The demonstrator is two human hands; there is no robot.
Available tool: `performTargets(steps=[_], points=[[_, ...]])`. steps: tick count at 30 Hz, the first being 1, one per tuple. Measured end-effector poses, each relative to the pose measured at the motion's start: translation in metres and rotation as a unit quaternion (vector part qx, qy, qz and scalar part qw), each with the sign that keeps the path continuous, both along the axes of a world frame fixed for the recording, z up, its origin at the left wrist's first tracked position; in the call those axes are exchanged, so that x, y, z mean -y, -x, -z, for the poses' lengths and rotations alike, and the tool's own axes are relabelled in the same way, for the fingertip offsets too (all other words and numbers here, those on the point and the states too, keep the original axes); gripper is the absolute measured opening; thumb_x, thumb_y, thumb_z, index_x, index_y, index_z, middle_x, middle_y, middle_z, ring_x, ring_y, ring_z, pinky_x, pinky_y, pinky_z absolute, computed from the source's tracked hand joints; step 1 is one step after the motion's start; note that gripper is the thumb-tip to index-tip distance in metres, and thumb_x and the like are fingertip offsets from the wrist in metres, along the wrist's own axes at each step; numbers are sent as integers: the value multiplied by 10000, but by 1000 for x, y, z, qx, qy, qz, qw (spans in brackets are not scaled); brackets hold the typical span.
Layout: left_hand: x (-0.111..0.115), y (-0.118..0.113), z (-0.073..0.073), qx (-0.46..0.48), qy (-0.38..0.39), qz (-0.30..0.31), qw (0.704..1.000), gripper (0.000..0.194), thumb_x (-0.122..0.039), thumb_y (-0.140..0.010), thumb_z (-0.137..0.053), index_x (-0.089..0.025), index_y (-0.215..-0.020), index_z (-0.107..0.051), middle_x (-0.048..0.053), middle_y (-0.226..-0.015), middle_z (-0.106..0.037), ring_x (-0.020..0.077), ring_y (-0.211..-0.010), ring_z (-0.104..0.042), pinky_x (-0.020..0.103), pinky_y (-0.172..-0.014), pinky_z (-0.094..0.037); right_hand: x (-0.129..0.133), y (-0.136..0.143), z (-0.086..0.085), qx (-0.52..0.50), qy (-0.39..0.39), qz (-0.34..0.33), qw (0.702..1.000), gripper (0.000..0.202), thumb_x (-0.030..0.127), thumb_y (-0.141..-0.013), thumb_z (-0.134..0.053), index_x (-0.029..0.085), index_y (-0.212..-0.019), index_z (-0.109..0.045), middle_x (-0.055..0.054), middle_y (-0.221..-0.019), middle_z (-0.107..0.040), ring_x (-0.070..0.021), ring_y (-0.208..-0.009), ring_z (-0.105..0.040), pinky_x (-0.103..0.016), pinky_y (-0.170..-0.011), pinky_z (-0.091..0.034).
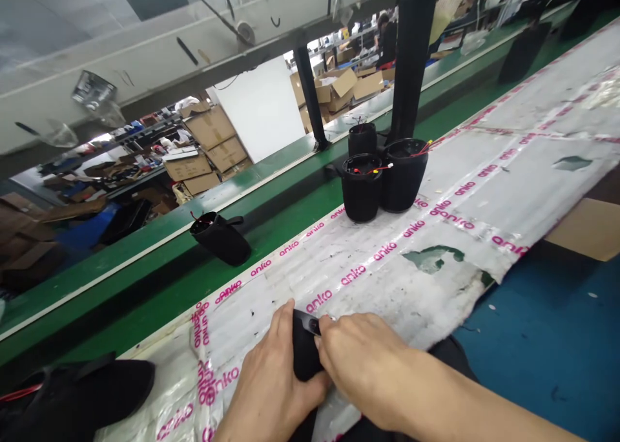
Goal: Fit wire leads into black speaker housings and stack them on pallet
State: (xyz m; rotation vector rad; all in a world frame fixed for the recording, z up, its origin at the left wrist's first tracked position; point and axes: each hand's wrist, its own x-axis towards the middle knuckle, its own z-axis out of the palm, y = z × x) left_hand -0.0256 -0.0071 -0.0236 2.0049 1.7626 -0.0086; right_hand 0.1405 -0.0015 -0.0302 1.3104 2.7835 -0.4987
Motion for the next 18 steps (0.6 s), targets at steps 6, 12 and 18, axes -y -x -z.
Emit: performTargets(steps=[6, 12, 18], points=[[1, 9, -1, 17, -37, 44, 998, 828, -415, -762, -647, -192, -1489, -318, 106, -1498, -477, 274, -1360, -484, 401, -1109, -402, 21, 1, 13, -48, -47, 108, 992, 324, 188, -1035, -310, 128, -1088, -624, -86, -798, -677, -276, -734, -694, -391, -655, -520], [6, 9, -2, 10, -53, 27, 998, 798, -440, -805, -599, -203, -1508, -304, 94, -1436, -505, 265, -1310, -518, 403, -1051, -457, 28, 5, 16, -16, -81, 54, 995, 299, 106, -922, -494, 161, -1185, -626, -116, -1004, -675, -275, -736, -679, -375, -615, -523], [9, 1, -1, -12, -60, 14, 998, 713, -393, -848, -504, -176, -1496, -302, 122, -1472, -508, 294, -1250, -590, 426, -1003, -491, 18, 8, 14, 33, -59, 8, 998, 518, 132, -656, -767, 123, -1160, -648, -140, -975, -670, -264, -700, -680, -340, -595, -535]])
